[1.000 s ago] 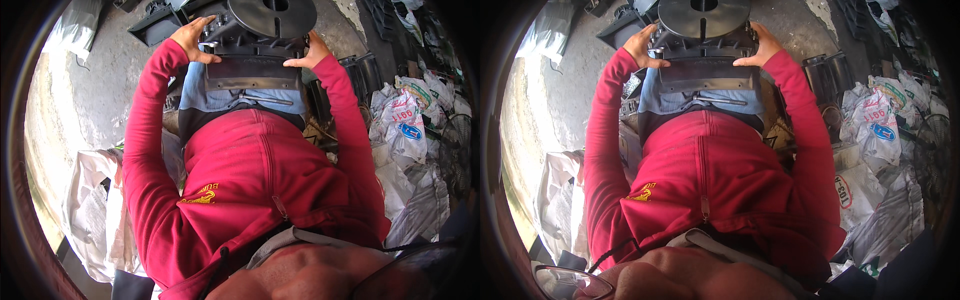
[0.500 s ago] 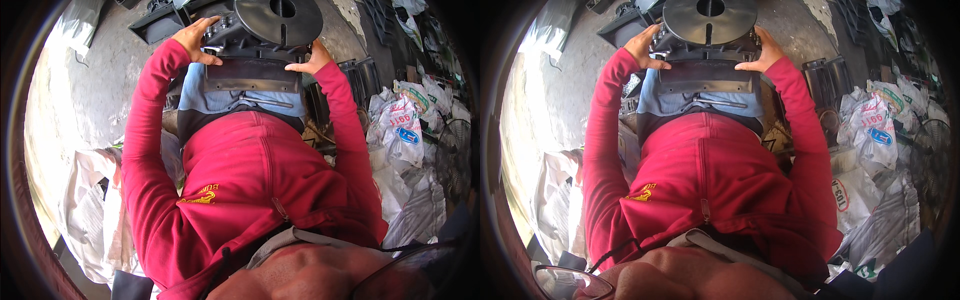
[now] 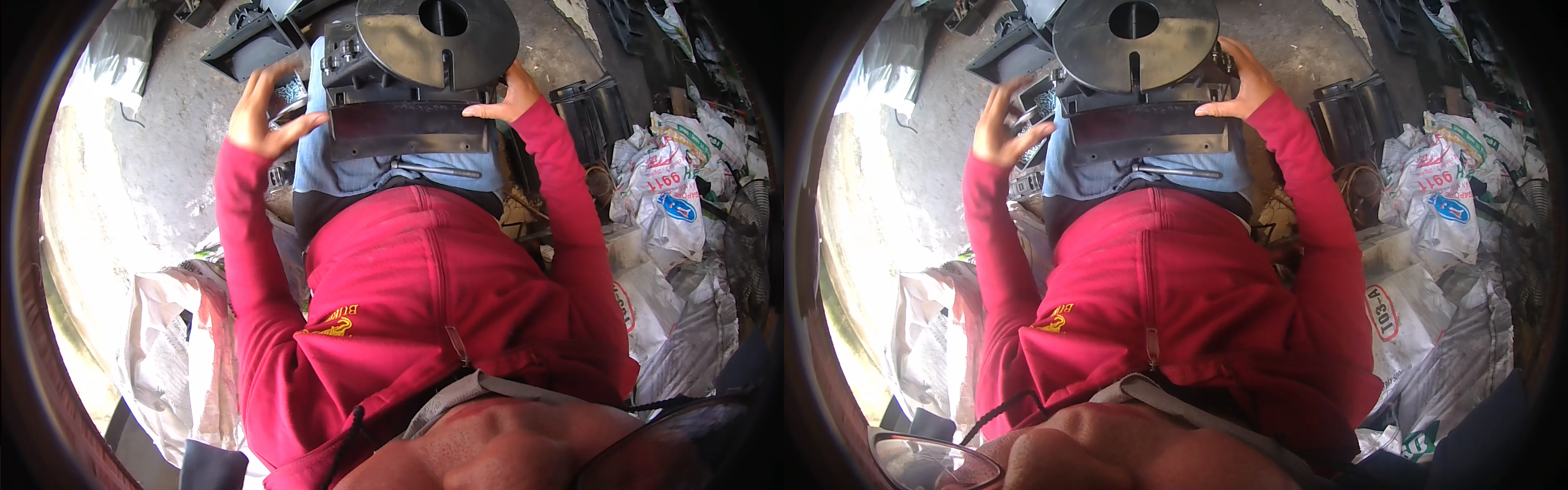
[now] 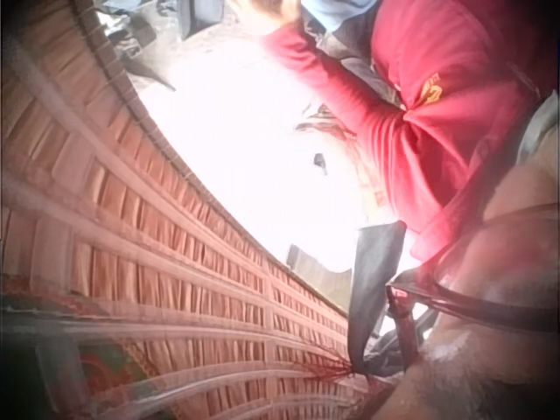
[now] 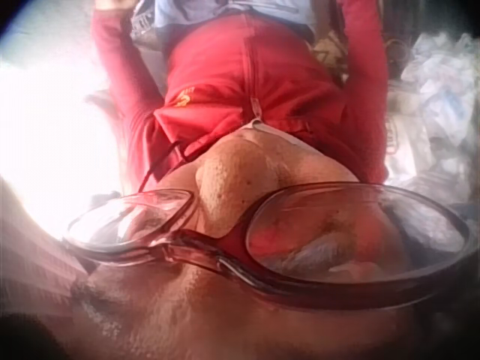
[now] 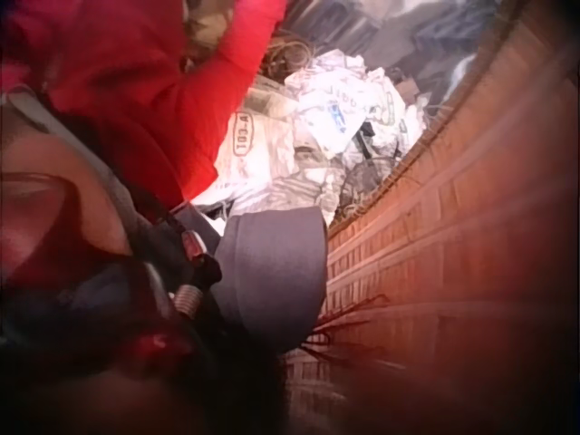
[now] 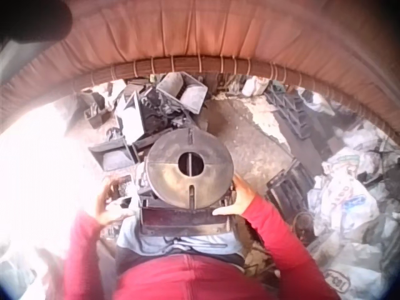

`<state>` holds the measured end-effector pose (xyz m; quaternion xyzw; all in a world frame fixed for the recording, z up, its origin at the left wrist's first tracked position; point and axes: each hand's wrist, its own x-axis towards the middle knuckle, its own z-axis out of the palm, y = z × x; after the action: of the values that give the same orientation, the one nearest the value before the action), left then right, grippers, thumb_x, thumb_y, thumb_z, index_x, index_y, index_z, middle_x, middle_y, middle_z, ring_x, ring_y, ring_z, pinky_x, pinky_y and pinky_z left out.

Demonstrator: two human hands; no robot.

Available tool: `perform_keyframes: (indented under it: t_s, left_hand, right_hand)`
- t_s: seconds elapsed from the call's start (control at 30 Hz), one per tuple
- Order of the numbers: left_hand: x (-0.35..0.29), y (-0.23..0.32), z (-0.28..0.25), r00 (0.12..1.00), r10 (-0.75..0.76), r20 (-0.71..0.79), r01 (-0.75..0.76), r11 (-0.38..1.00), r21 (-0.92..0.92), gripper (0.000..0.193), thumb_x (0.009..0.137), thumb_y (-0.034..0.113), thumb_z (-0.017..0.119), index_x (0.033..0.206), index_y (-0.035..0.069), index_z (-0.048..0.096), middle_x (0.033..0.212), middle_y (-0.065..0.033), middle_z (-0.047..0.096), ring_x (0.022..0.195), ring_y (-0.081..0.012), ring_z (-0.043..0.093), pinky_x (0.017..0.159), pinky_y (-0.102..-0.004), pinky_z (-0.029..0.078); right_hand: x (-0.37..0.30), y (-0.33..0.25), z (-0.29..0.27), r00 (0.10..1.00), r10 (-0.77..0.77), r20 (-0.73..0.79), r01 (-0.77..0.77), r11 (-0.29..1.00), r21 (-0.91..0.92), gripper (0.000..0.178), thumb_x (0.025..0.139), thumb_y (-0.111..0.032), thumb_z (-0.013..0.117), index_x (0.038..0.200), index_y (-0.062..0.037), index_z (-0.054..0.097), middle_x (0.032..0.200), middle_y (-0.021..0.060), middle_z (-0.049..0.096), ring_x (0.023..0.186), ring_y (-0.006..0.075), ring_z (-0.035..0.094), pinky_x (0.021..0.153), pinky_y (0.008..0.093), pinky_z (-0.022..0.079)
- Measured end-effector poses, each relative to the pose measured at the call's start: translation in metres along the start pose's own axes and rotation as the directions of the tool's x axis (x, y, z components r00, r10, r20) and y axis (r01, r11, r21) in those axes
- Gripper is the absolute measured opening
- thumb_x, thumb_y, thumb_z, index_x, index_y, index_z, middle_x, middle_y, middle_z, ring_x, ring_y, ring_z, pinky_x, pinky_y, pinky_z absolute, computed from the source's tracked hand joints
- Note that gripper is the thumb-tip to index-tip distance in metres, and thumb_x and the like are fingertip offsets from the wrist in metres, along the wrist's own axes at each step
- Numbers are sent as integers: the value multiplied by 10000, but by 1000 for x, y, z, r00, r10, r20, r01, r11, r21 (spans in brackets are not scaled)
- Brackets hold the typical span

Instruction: The person assembles a metal component by hand, using a wrench to tighten bolts on a circular metal part. They handle a white sack, place a metal plate on it, and continue fastening bolts on the assembly.

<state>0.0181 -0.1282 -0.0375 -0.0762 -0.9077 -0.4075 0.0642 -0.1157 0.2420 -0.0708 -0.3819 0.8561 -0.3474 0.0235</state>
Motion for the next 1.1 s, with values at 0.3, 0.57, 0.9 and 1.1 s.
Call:
perform_keyframes:
  t_s: [0.3, 0.57, 0.9, 1.1]
  left_hand:
    - [-46, 55, 105, 926, 137, 352, -68, 977, -204, 335, 798, 183, 675, 1103, 55, 622, 936, -165, 644, 905, -338, 617, 813, -401, 503]
    - [-32, -146, -21, 527, -776, -347, 711, 626, -321, 227, 874, 235, 619, 1039, 101, 697, 835, -89, 695, 735, -101, 624, 697, -256, 493]
    - [-62, -434, 159, 365, -926, 96, 791, 363, 493, 285, 770, 161, 606, 1030, 64, 675, 1069, -180, 656, 1077, -304, 605, 881, -390, 506]
    - [-85, -385, 178, 257, -955, -149, 947, 219, 235, 477, 798, 218, 605, 1264, 222, 503, 1319, -202, 456, 1113, -378, 559, 925, -435, 477]
  right_hand:
    - [6, 7, -2, 992, 7, 123, -2, 999, -37, 957, 511, -326, 903, 1301, -42, 442, 1282, 180, 486, 1196, 324, 475, 992, 406, 392]
    - [0, 14, -10, 962, -146, 229, 221, 910, -351, 787, 646, -330, 829, 1279, -29, 472, 1230, 160, 541, 1160, 296, 519, 979, 376, 414]
    - [-15, 21, -17, 979, -47, 197, 121, 915, -385, 708, 676, -324, 793, 1242, -30, 485, 1200, 159, 546, 1133, 291, 525, 959, 374, 419]
    - [-11, 24, -21, 980, -32, 198, 101, 932, -348, 661, 694, -320, 771, 1219, -30, 493, 1182, 158, 549, 1117, 289, 528, 947, 373, 421]
